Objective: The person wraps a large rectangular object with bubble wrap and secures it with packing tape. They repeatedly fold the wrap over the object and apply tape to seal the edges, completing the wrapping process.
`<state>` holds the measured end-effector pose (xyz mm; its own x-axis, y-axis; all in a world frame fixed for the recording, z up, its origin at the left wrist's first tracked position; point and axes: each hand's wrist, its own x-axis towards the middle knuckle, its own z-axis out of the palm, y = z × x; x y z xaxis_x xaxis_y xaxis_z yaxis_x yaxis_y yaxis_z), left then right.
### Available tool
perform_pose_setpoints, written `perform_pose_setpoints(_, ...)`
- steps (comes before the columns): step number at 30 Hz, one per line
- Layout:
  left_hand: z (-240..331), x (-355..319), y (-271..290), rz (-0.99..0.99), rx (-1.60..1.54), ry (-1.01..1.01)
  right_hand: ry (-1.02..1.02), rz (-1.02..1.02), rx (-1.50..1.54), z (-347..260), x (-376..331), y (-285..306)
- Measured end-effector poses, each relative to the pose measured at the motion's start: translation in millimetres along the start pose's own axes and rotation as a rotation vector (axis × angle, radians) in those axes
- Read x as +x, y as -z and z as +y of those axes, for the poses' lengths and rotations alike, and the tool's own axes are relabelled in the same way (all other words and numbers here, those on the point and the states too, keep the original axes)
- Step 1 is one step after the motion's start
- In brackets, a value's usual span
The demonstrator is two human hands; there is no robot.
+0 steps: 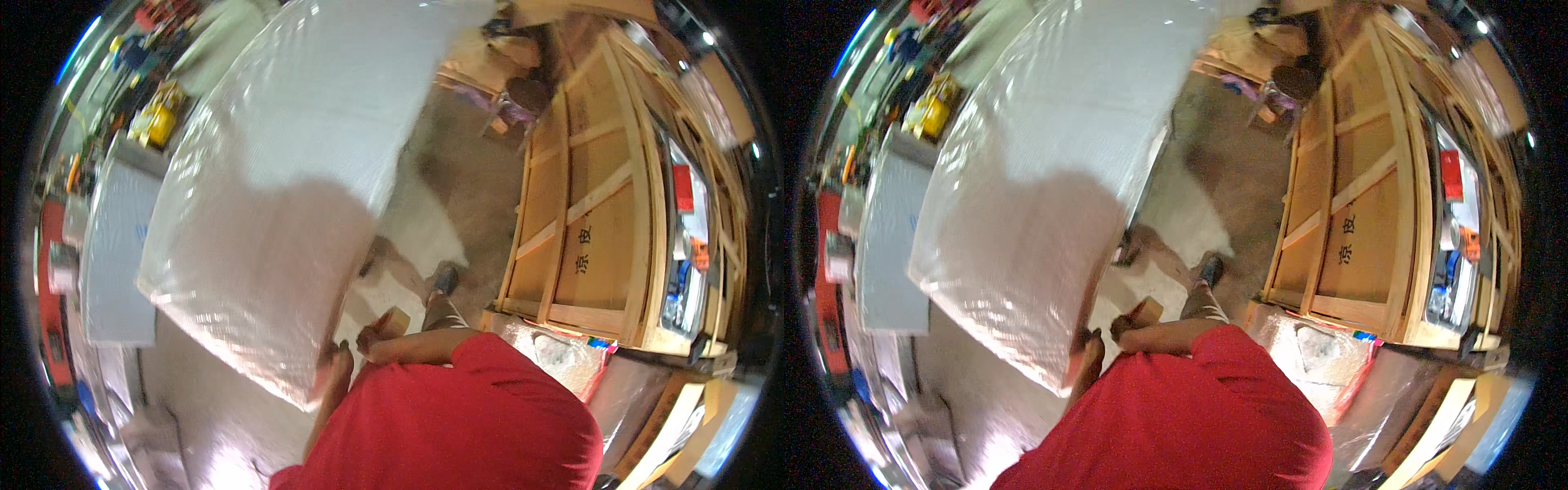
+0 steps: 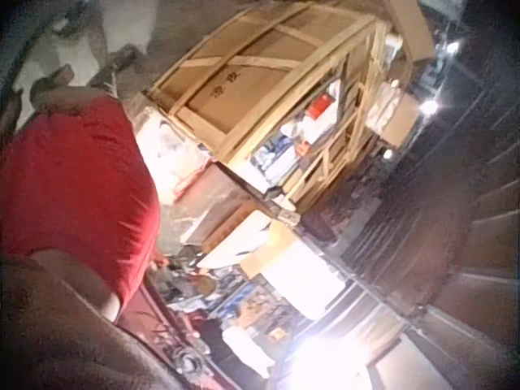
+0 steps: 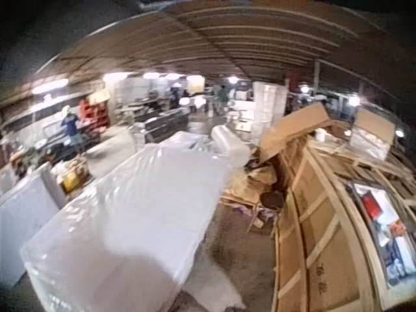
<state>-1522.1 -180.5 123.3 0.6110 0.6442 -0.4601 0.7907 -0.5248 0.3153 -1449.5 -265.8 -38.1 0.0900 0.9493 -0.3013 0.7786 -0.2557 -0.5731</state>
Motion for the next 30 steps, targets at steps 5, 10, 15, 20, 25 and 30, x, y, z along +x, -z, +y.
perform_pose_setpoints(5, 13.5, 37.9, -30.3, -0.136, 0.08, 0.226, -0.116, 0.034, 0.158, 74.4, -72.7, 116.6)
perform_pose_setpoints(10, 80.9, 100.4, -39.5, -0.435, -0.297, 0.14, -0.17, 0.255, 0.196, 142.0, -174.0, 250.2)
perform_pose_setpoints(15, 246.8, 126.3, 13.6, -0.717, -0.976, 0.007, -0.049, 0.557, 0.29, 174.1, -225.0, 320.8)
perform_pose_setpoints(20, 337.6, 148.4, 35.1, -0.798, -1.039, -0.102, -0.036, 0.675, 0.332, 205.3, -241.2, 361.2)
perform_pose_setpoints(25, 387.4, 202.8, 23.1, -0.64, -0.906, -0.105, -0.039, 0.702, 0.395, 263.1, -233.5, 392.9)
perform_pose_setpoints(30, 477.7, 290.0, 29.2, -0.912, -1.147, -0.043, -0.093, 0.78, 0.274, 340.5, -226.3, 461.2)
